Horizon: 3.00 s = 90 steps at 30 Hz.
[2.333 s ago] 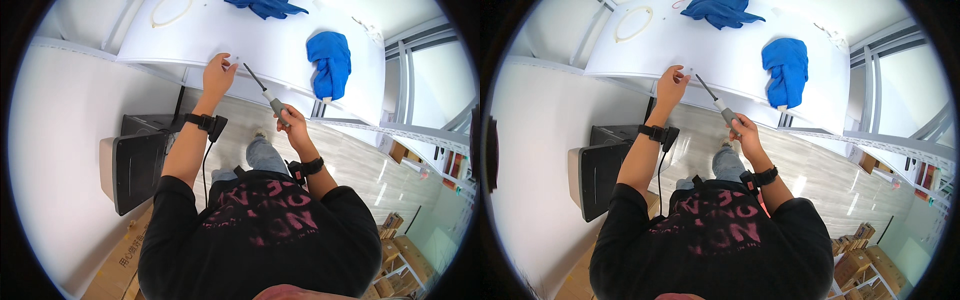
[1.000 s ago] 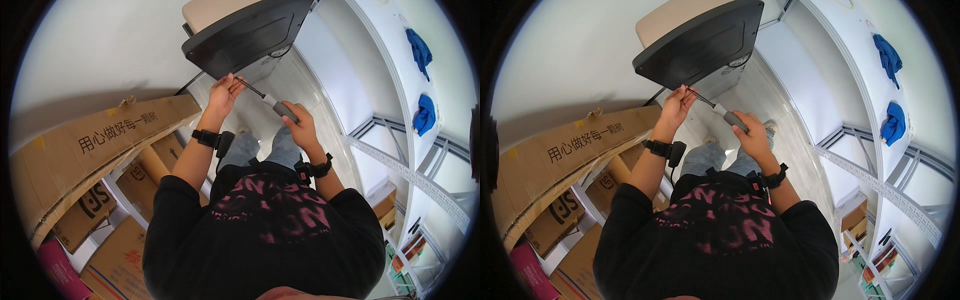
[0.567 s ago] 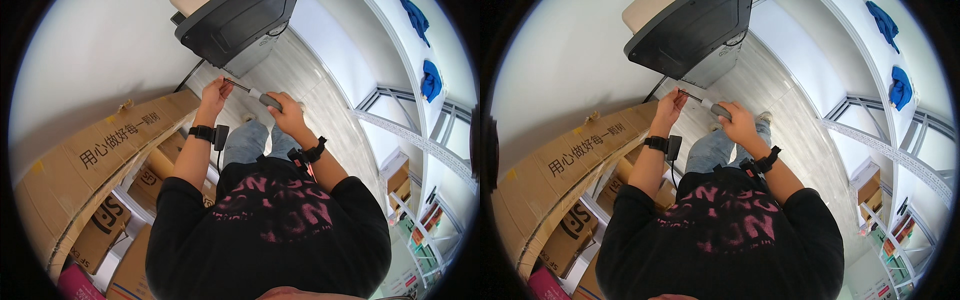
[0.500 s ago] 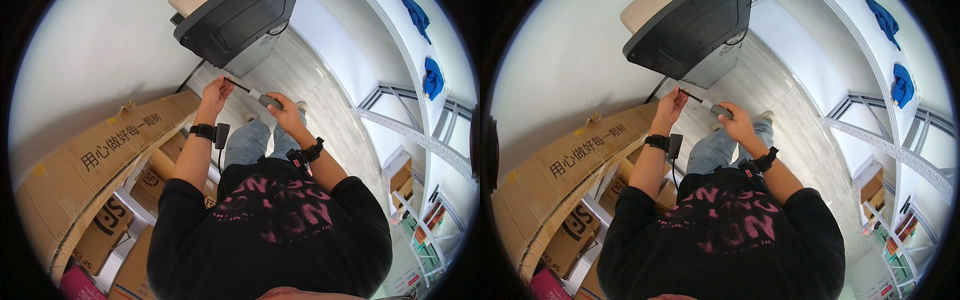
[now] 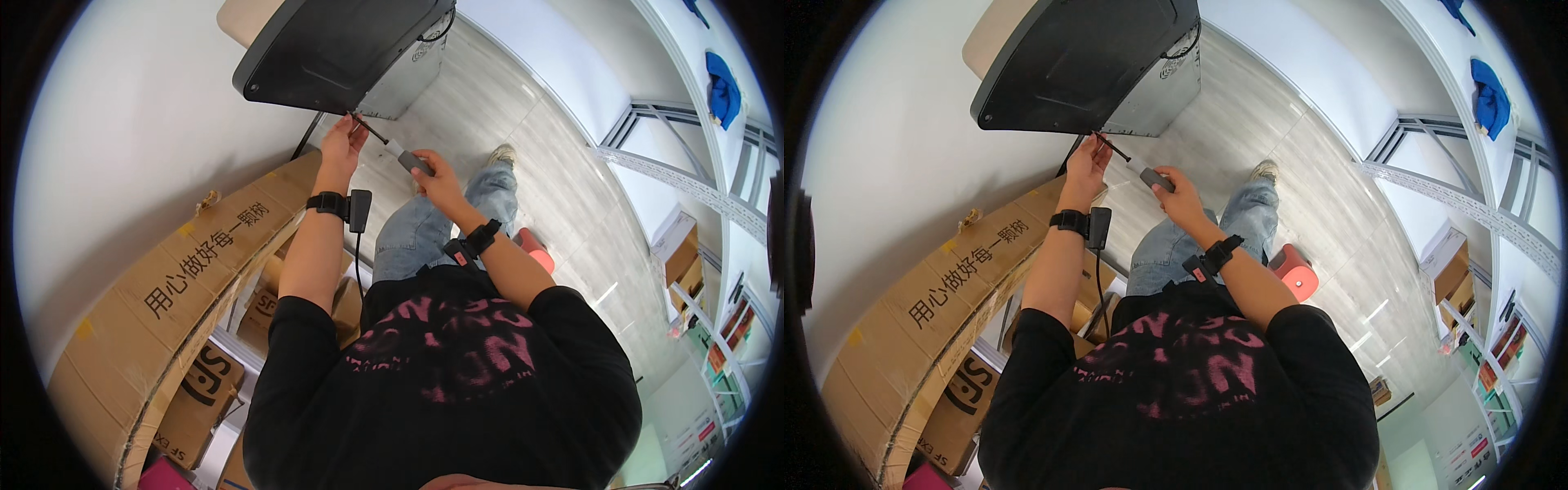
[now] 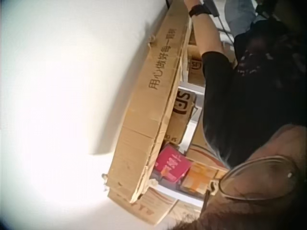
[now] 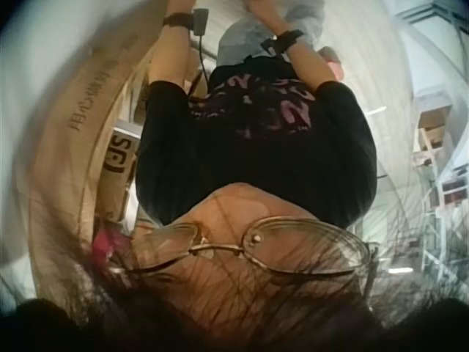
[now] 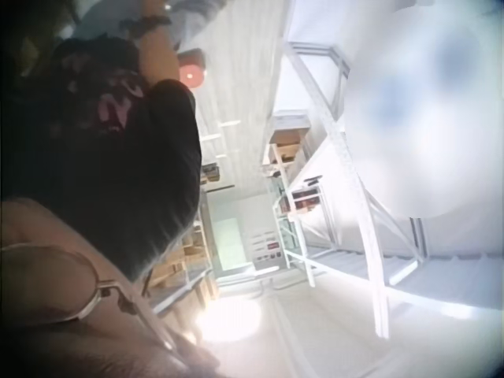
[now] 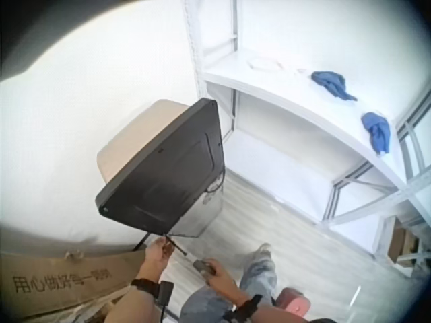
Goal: The person uses a screwdriver to remove screws from the back panel of a beige and black electronic device, then wipes the interior with a blue cloth. The person reattaches the back panel and tightens the screws.
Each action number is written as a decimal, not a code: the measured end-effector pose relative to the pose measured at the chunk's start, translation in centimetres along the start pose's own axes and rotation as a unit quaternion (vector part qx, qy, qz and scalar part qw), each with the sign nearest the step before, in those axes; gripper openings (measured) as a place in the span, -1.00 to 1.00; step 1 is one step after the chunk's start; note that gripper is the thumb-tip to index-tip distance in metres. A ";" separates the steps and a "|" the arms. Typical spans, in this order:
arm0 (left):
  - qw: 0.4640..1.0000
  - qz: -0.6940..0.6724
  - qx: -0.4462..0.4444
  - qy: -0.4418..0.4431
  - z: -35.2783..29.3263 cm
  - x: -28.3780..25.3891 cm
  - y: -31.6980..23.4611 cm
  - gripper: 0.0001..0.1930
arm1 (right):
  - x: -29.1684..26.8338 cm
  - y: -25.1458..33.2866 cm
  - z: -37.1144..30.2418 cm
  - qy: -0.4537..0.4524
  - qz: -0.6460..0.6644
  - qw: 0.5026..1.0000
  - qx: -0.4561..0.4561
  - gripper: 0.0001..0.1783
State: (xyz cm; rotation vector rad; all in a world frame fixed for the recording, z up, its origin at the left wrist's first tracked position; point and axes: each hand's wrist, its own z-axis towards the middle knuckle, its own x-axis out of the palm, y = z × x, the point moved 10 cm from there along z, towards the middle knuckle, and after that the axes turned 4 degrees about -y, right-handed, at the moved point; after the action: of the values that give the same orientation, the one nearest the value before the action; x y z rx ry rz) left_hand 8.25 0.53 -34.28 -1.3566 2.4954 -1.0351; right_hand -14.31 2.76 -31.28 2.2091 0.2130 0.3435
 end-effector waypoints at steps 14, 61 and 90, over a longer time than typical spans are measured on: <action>0.737 0.483 0.468 -0.058 -4.7 4.3 -10.1 -0.63 | -1.7 4.8 -0.9 -0.169 -0.130 0.951 -0.225 -0.53; 0.627 0.577 0.517 -0.080 -6.1 5.9 -11.0 -0.70 | -1.5 -1.2 0.6 -0.074 0.101 0.991 0.056 -0.54; 0.606 0.582 0.537 -0.071 -5.9 6.1 -10.9 -0.69 | -1.0 0.1 0.2 -0.159 0.118 0.979 -0.044 -0.43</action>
State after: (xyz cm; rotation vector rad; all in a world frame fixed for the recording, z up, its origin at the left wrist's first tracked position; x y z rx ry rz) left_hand 9.86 -5.16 -21.83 0.5150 1.3633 -1.3908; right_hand -15.17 2.23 -31.48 2.1680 -0.2351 0.1197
